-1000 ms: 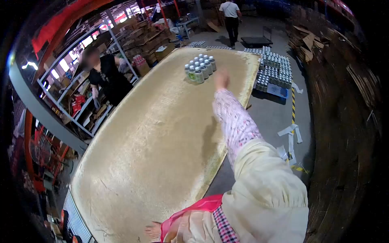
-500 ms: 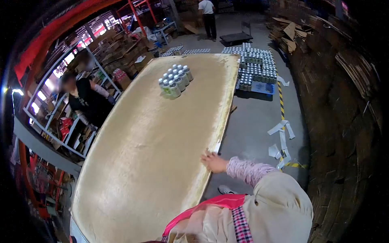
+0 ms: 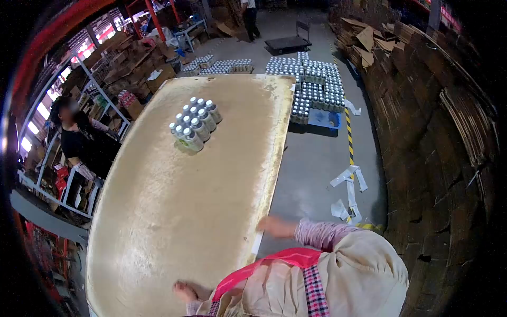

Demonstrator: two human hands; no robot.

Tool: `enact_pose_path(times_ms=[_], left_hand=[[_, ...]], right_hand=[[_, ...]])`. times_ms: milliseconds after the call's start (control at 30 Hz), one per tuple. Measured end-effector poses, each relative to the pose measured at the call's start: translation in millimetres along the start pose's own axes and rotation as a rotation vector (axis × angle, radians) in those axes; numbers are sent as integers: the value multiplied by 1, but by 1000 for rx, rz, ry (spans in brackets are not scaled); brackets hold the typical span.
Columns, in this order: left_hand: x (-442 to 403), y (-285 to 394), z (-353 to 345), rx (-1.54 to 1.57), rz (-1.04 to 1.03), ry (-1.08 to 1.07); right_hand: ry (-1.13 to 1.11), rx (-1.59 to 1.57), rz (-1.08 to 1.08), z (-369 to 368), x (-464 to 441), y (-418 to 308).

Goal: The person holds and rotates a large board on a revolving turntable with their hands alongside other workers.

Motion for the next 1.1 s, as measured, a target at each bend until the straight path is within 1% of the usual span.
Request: enact_pose_path(times_ms=[33,67,100,133,167,233,300,333,367,400,433,467,500,533,567,633,700,767,833,933,1100], left_hand=[[-32,42,-20,195,-74,4],[-64,84,-41,386,-140,-6],[-93,138,-42,543,30,-173],[-113,160,-68,582,14,-204],[-129,188,-89,664,0,-208],[-164,266,-133,850,-40,-193],[-188,353,-142,607,-239,-178],[-189,395,-150,480,-324,-176],[-184,421,-163,385,-302,-140],[-186,454,-183,299,-280,-97],[-196,489,-205,211,-261,-46],[-203,515,-226,100,-219,-66],[-203,535,-238,-26,-174,-109],[-196,543,-242,-157,-125,-169],[-196,550,-244,-170,-134,-143],[-195,556,-251,-171,-145,-80],[-196,553,-253,-143,-140,-129],[-201,546,-253,-153,-148,-124],[-197,544,-260,-188,-158,-85],[-199,537,-261,-127,-114,-147],[-200,544,-260,-144,-86,-139]], right_hand=[[170,-117,-165,14,-2,32],[265,-209,-302,46,-7,58],[373,-323,-434,81,-11,80],[490,-446,-548,116,-14,101],[524,-512,-656,127,-26,159],[652,-738,-688,204,-58,239],[811,-682,-687,295,-103,315],[770,-645,-689,349,-135,356],[717,-616,-700,385,-168,389],[703,-802,-666,412,-200,413],[630,-854,-616,432,-244,431],[554,-905,-569,456,-285,440],[413,-836,-536,458,-312,423],[325,-548,-461,450,-322,405],[242,-249,-367,453,-318,388],[249,267,-525,431,-295,394],[349,444,-471,393,-258,409],[444,336,-395,377,-250,422],[440,336,-382,380,-252,427],[419,323,-394,379,-250,423],[409,296,-397,387,-248,421]])
Point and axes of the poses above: each hand's wrist, its own x-axis away from the middle knuckle, its own z-axis out of the back of the hand, y = z × x, the point moved 2 cm from there along -x, towards the middle knuckle, and after that the axes turned 13 degrees about -z, right-handed, at the moved point
